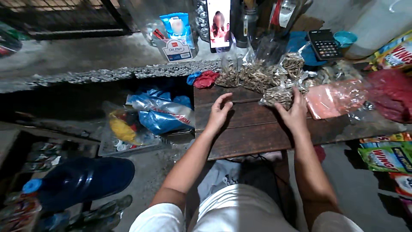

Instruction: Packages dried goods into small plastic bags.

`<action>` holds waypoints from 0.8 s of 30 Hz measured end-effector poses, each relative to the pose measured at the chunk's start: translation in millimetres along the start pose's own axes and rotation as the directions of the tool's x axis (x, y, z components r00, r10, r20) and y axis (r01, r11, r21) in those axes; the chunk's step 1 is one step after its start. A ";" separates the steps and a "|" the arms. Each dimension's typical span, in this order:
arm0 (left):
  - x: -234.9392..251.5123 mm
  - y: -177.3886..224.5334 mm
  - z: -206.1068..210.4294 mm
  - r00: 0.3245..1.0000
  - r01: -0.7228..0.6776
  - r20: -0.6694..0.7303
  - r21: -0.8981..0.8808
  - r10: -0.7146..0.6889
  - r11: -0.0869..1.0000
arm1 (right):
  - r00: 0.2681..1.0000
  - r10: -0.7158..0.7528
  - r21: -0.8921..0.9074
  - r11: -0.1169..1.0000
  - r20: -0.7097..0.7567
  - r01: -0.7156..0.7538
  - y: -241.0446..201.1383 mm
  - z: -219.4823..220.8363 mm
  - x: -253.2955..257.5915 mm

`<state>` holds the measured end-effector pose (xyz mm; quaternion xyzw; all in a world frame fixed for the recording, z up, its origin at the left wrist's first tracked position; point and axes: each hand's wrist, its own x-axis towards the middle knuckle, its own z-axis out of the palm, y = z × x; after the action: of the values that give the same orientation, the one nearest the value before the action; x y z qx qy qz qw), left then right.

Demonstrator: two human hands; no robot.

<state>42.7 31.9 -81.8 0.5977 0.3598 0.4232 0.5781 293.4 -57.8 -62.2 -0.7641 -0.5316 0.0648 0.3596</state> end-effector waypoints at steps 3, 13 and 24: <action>0.4 0.9 1.2 1.000 0.009 0.011 0.056 -0.010 0.998 | 0.997 -0.072 -0.214 0.974 -0.003 0.069 22.5 6.1 9.4; 4.4 -4.5 1.7 1.000 0.004 -0.025 0.148 -0.001 0.989 | 0.931 -0.282 -0.225 0.947 -0.234 0.230 11.4 11.2 23.2; 5.3 -4.4 2.5 0.997 0.030 -0.077 0.194 -0.015 0.980 | 0.985 0.169 0.643 0.751 0.035 -0.152 -48.1 19.6 128.0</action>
<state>47.3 36.2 -85.6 0.6311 0.4279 0.4013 0.5075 301.8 70.1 -10.6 -0.6381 -0.4051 0.2640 0.5992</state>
